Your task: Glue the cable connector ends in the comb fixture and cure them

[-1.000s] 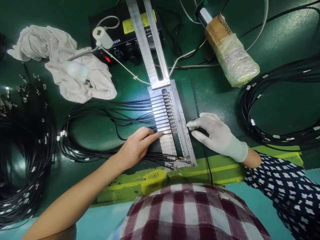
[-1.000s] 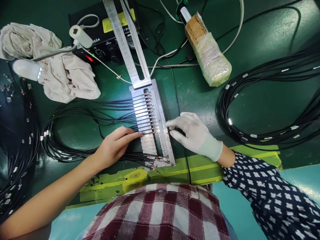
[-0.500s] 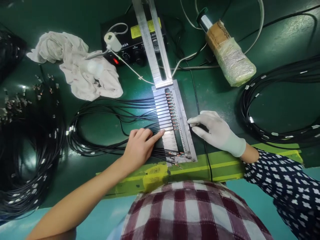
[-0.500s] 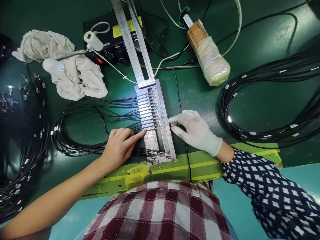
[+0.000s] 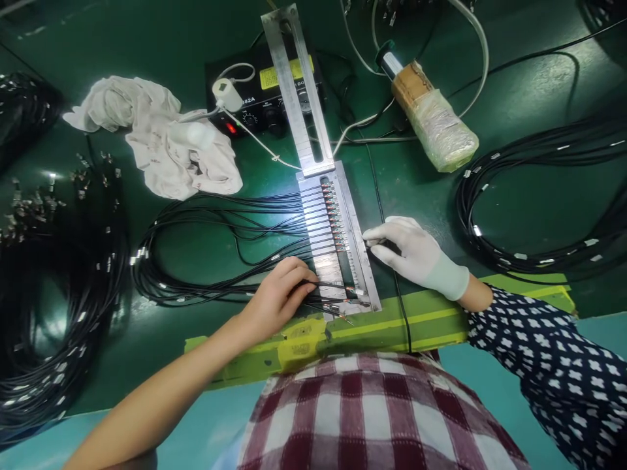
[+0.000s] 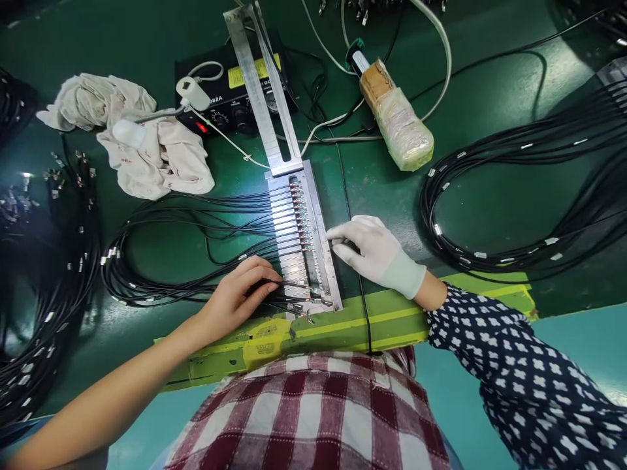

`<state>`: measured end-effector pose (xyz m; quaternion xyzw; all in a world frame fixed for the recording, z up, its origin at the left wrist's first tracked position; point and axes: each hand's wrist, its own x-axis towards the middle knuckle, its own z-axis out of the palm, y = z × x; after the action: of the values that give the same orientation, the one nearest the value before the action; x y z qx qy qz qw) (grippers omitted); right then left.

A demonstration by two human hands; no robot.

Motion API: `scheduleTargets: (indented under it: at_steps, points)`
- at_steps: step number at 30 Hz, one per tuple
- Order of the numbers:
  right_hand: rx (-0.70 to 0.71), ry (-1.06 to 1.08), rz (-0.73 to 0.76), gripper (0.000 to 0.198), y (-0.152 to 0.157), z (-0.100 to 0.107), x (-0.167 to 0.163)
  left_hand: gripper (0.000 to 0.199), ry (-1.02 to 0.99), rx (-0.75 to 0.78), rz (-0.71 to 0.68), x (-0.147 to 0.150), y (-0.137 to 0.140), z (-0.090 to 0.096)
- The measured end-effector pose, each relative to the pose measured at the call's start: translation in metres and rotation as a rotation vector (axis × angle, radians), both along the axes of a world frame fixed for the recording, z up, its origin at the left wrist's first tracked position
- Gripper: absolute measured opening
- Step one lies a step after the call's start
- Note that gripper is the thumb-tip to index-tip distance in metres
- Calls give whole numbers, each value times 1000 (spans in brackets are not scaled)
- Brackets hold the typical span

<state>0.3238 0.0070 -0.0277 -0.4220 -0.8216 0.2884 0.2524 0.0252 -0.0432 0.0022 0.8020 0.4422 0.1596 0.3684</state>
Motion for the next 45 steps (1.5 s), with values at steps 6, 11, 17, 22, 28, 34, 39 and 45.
scheduleTargets:
  at_steps: [6, 11, 17, 22, 28, 34, 39, 45]
  points:
    - [-15, -9, -9, 20, 0, 0, 0, 17, -17, 153, 74, 1, 6, 4]
    - [-22, -11, 1, 20, 0, 0, 0, 33, 104, 225, -80, -10, 13, 5]
    - [-14, -24, 2, 20, 0, -1, -1, 44, 148, 172, -223, -19, 30, 2]
    - [-24, -25, 6, 21, 0, 1, 0, 44, 115, 134, -259, -19, 41, 2]
    - [-52, -43, 0, 21, 0, 3, 0, 40, 137, 171, -242, -20, 37, -5]
    - [-50, -45, 5, 21, 1, 2, 0, 42, 116, 205, -267, -20, 30, -7]
    - [-43, -44, -1, 21, 1, 0, 0, 41, 102, 222, -253, -19, 31, -5]
    - [-44, -36, -10, 19, 1, 0, 0, 42, 73, 200, -222, -17, 28, -10]
